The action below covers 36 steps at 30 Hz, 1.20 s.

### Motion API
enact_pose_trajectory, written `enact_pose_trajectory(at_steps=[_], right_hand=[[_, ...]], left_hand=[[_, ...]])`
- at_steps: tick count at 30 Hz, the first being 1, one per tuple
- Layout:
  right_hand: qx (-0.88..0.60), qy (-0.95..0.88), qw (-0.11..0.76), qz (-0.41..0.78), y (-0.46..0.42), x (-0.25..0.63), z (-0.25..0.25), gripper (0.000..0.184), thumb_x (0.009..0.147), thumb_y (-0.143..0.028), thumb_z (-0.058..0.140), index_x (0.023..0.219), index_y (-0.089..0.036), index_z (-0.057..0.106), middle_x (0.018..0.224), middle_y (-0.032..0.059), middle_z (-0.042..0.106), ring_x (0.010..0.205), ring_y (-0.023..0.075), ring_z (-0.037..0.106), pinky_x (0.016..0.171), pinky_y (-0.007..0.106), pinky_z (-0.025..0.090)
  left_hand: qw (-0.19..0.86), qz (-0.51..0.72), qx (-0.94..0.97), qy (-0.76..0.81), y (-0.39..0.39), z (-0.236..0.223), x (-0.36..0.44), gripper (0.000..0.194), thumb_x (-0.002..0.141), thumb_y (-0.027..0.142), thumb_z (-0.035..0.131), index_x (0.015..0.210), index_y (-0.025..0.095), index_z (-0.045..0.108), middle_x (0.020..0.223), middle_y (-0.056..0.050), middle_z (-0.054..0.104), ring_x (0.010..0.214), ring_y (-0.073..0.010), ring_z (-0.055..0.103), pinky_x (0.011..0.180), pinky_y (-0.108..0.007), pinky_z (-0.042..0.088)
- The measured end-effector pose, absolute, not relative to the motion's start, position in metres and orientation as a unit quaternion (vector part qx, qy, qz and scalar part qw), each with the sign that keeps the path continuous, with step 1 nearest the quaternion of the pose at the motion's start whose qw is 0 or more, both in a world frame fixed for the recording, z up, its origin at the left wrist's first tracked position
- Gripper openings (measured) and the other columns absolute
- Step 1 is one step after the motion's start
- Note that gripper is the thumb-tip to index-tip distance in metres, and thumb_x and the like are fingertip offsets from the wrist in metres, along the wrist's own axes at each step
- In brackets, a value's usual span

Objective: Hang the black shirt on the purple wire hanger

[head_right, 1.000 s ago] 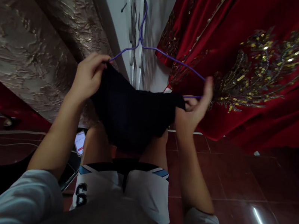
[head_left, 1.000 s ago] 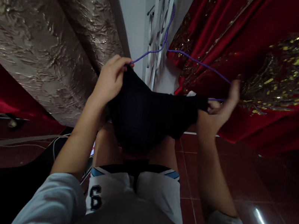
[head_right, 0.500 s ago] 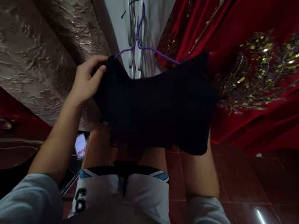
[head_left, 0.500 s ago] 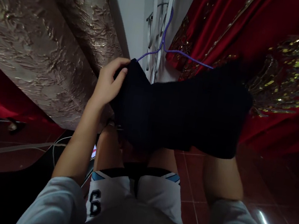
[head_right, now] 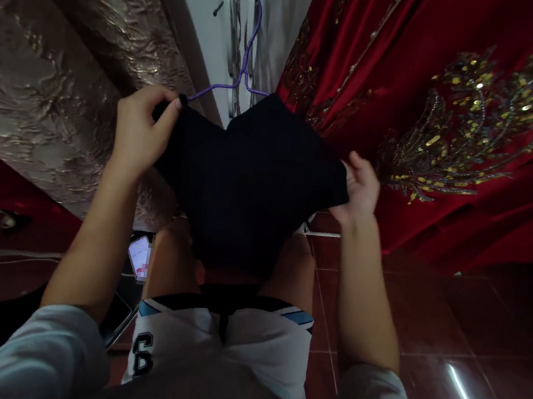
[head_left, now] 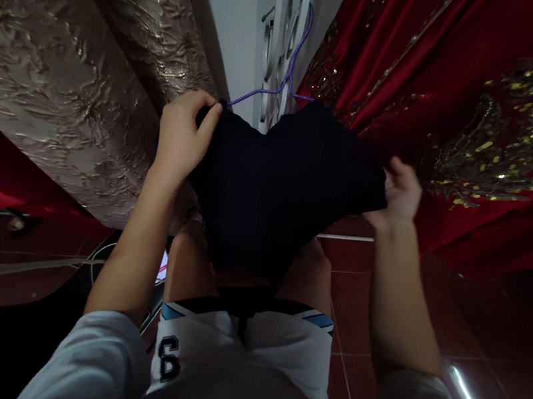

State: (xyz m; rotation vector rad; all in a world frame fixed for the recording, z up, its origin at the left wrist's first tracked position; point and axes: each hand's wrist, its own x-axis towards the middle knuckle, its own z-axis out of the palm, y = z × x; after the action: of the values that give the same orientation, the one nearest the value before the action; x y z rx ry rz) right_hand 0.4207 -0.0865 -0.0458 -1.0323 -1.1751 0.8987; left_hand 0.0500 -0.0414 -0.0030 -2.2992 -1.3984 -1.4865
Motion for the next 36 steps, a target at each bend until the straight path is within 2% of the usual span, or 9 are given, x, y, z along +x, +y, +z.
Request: enact_pose_trajectory(at_steps=[6,11,15,18,22,26,31,34,36], right_hand=[[-0.377,-0.495,0.646,0.442,-0.097,0.413,-0.015,0.028,0.070,-0.033,0.083,0.091,-0.017,0.074,0.088,0.0103,0.075,0.104,0.0293,0.072,0.082,0.042,0.058],[-0.359,-0.394,0.753,0.385,-0.086,0.414,-0.010,0.022,0.066,-0.020,0.071,0.088,-0.020,0.071,0.091,0.0057,0.073,0.099,0.0255,0.070,0.086,0.043,0.057],[-0.289,-0.480,0.750,0.350,-0.120,0.401,0.002,0.015,0.071,-0.017,0.063,0.083,-0.022,0.069,0.084,0.0003,0.066,0.080,0.0149,0.064,0.073,0.028,0.053],[-0.275,-0.676,0.589,0.347,-0.164,0.372,0.013,0.021,0.081,-0.021,0.070,0.102,-0.026,0.071,0.088,-0.0016,0.063,0.081,0.0140,0.062,0.070,0.025,0.052],[-0.158,-0.873,0.194,0.419,-0.187,0.334,0.009,0.061,0.085,-0.038,0.078,0.141,-0.029,0.057,0.130,0.0046,0.065,0.117,0.0210,0.064,0.101,0.033,0.052],[-0.205,-0.855,0.240,0.412,-0.155,0.327,-0.016,0.047,0.092,-0.042,0.069,0.137,-0.031,0.063,0.144,0.0048,0.060,0.136,0.0228,0.055,0.118,0.039,0.043],[-0.364,-0.768,0.415,0.323,-0.102,0.337,-0.058,0.063,0.079,-0.043,0.082,0.137,-0.030,0.063,0.154,0.0056,0.050,0.149,0.0274,0.040,0.124,0.048,0.031],[-0.364,-0.741,0.344,0.448,-0.091,0.341,-0.080,0.036,0.079,-0.051,0.079,0.098,-0.021,0.077,0.110,0.0066,0.073,0.108,0.0245,0.068,0.101,0.040,0.052],[-0.377,-0.653,0.360,0.549,-0.089,0.339,-0.089,0.040,0.077,-0.059,0.078,0.084,-0.020,0.074,0.083,0.0036,0.072,0.077,0.0186,0.067,0.076,0.034,0.055]], left_hand=[[0.031,-0.427,-0.800,-0.420,-0.063,0.020,0.064,0.041,0.100,0.012,0.049,0.135,0.029,0.062,0.129,-0.004,0.066,0.124,-0.0252,0.059,0.113,-0.046,0.042],[-0.067,-0.501,-0.796,-0.332,-0.084,0.035,0.075,0.049,0.098,0.034,0.066,0.145,0.032,0.054,0.147,-0.001,0.056,0.146,-0.0243,0.040,0.126,-0.045,0.027],[-0.183,-0.577,-0.746,-0.279,-0.103,0.036,0.077,0.036,0.100,0.036,0.063,0.133,0.022,0.065,0.138,-0.005,0.064,0.133,-0.0249,0.055,0.119,-0.043,0.037],[-0.385,-0.594,-0.649,-0.280,-0.120,0.039,0.077,0.035,0.102,0.045,0.054,0.121,0.021,0.071,0.119,-0.007,0.072,0.110,-0.0241,0.067,0.101,-0.039,0.052],[-0.544,-0.531,-0.558,-0.332,-0.145,0.033,0.064,0.039,0.096,0.043,0.057,0.115,0.014,0.073,0.086,-0.007,0.070,0.077,-0.0186,0.067,0.074,-0.030,0.056],[-0.460,-0.396,-0.669,-0.430,-0.169,0.016,0.030,0.038,0.088,0.026,0.060,0.123,0.021,0.075,0.055,0.001,0.051,0.048,-0.0135,0.048,0.049,-0.025,0.045],[-0.320,-0.223,-0.819,-0.420,-0.183,0.015,-0.013,0.029,0.095,0.032,0.056,0.113,0.030,0.078,0.065,-0.003,0.064,0.054,-0.0174,0.058,0.047,-0.026,0.048],[-0.275,-0.267,-0.813,-0.439,-0.169,0.007,-0.023,0.023,0.096,0.036,0.058,0.106,0.027,0.077,0.076,-0.005,0.070,0.061,-0.0186,0.062,0.055,-0.028,0.053],[-0.251,-0.372,-0.758,-0.473,-0.152,-0.004,-0.022,0.022,0.094,0.038,0.063,0.108,0.024,0.073,0.078,-0.005,0.070,0.067,-0.0189,0.065,0.063,-0.030,0.056]])
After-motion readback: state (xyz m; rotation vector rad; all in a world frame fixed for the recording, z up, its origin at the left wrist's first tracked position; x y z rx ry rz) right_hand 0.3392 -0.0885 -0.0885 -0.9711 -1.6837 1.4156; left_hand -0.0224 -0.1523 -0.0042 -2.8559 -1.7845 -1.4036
